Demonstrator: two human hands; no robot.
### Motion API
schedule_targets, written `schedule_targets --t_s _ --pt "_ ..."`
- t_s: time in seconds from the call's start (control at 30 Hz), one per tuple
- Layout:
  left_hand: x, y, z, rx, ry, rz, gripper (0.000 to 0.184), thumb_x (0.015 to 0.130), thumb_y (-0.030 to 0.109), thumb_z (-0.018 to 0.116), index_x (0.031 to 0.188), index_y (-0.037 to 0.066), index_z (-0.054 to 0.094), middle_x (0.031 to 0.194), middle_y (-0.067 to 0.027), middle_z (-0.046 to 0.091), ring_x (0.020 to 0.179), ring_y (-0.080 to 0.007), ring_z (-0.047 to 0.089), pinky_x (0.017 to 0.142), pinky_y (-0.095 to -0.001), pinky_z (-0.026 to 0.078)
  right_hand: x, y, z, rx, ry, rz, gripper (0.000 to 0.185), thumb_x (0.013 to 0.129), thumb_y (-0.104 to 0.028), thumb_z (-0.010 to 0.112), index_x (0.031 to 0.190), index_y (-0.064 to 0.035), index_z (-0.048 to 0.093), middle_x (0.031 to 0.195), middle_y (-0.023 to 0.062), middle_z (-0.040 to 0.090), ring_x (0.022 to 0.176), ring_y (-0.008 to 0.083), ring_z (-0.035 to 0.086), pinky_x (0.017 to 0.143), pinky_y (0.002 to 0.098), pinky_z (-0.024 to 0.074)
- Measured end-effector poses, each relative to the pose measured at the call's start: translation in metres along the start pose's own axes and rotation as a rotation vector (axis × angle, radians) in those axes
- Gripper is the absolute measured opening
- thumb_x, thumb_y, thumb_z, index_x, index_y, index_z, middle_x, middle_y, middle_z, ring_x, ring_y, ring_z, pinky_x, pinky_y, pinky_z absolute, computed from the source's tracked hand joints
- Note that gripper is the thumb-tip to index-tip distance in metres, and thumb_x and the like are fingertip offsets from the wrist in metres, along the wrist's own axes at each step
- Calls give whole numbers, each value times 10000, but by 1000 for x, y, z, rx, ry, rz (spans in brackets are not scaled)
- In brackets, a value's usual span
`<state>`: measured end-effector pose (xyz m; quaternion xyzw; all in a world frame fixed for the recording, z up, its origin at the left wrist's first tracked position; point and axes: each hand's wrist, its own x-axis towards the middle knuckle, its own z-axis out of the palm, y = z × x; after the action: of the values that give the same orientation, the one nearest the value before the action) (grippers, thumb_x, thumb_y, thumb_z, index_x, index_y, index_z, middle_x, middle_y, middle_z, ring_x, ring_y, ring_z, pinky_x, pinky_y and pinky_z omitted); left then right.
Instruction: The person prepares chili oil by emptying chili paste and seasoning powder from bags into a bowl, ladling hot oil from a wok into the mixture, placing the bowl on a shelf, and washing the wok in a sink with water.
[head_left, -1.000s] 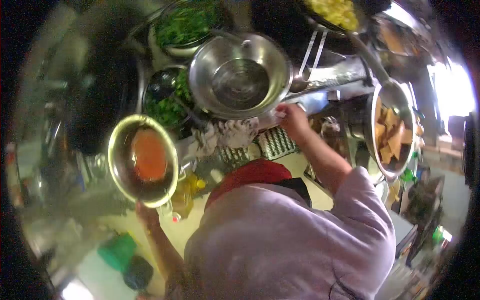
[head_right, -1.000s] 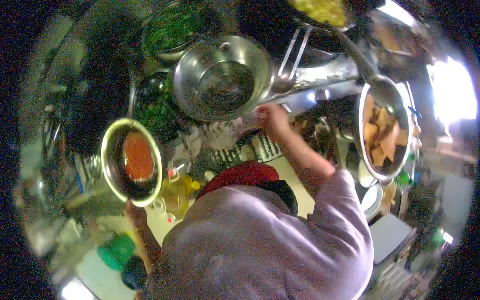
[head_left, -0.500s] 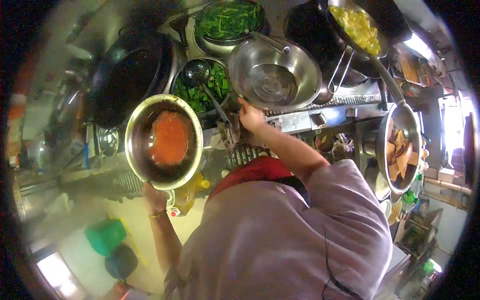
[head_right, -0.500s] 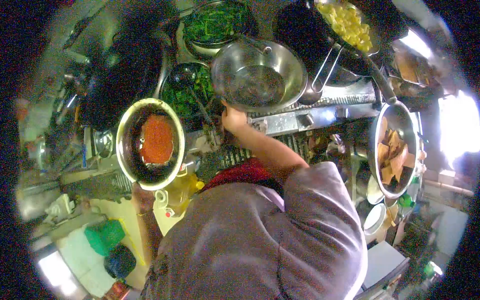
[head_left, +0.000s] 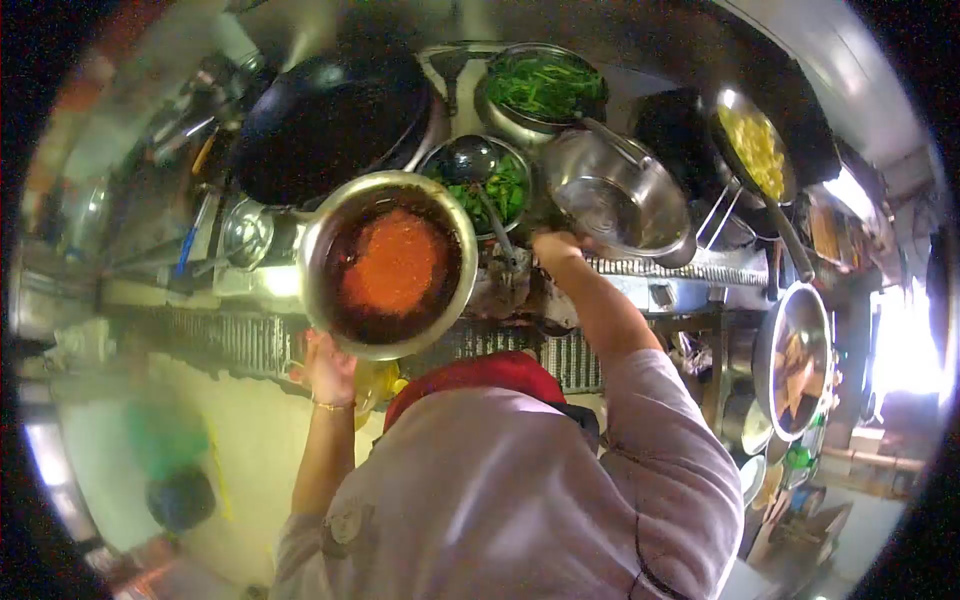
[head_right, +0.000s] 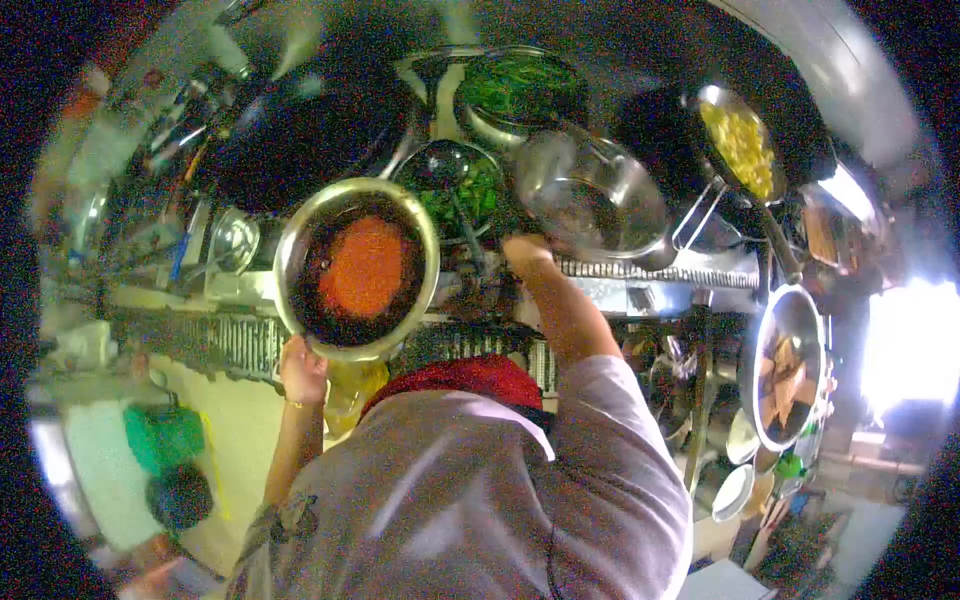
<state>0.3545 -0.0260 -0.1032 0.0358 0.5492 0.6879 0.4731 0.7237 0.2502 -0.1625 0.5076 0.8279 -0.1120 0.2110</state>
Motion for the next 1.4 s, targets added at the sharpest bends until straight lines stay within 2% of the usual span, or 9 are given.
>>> schedule_targets --t_s 0.13,0.23,0.37,0.73,0.97,1.13,1.17,1.23,1.4 --pt "-13 -1 13 -12 32 12 104 899 195 527 798 184 504 620 60 456 567 -63 473 549 -270 462 -29 6 8 -17 360 -20 259 839 -111 465 1057 -44 588 1134 177 578 979 361 600 799 444 490" --pt "-9 1 6 -75 -86 -23 43 896 169 534 858 189 538 687 72 502 637 -66 501 576 -281 470 6 6 16 -37 -120 -15 293 842 -113 466 1108 -60 574 1175 169 561 1033 346 576 825 426 487" --pt "-10 4 6 -70 -78 -41 41 887 175 548 904 211 558 744 85 552 683 -71 538 577 -278 462 28 -13 4 109 14 101 331 873 -184 440 1159 -79 570 1205 171 544 1058 343 556 875 411 459" --pt "9 -10 -14 -84 -116 57 53 891 144 528 939 165 533 822 11 565 746 -135 550 653 -292 476 -83 11 -14 -144 258 -4 218 774 -124 538 983 -110 597 866 103 643 743 262 654 585 397 518" --pt "-1 -1 10 10 11 -12 49 895 187 530 870 160 497 671 65 442 508 -59 399 404 -219 330 -176 15 21 822 941 300 344 656 39 580 978 -83 577 1075 157 538 960 340 551 801 401 466" --pt "-6 7 11 32 -5 -24 126 922 162 479 991 66 522 945 -57 598 887 -189 584 768 -335 511 -217 -25 9 2163 1580 548 532 816 39 421 1332 -79 377 1171 139 510 827 236 567 658 286 495" --pt "-9 8 18 35 27 -30 117 919 161 484 976 67 525 941 -51 599 890 -185 583 768 -331 509 -227 -20 6 2515 1432 728 452 900 -146 425 1334 -45 349 1125 149 539 730 214 564 591 287 497" --pt "0 9 12 36 -46 -47 114 914 163 492 974 73 529 943 -44 602 892 -176 583 766 -328 508 -250 10 44 3395 688 77 496 932 -329 407 1311 -13 362 1031 152 582 659 199 557 553 276 492" --pt "27 2 -40 -9 -214 -114 154 912 167 488 1028 77 534 961 -44 608 866 -168 584 734 -320 509 -281 8 29 3014 695 312 218 860 -181 544 1031 -51 510 651 -7 498 479 54 458 421 213 408"
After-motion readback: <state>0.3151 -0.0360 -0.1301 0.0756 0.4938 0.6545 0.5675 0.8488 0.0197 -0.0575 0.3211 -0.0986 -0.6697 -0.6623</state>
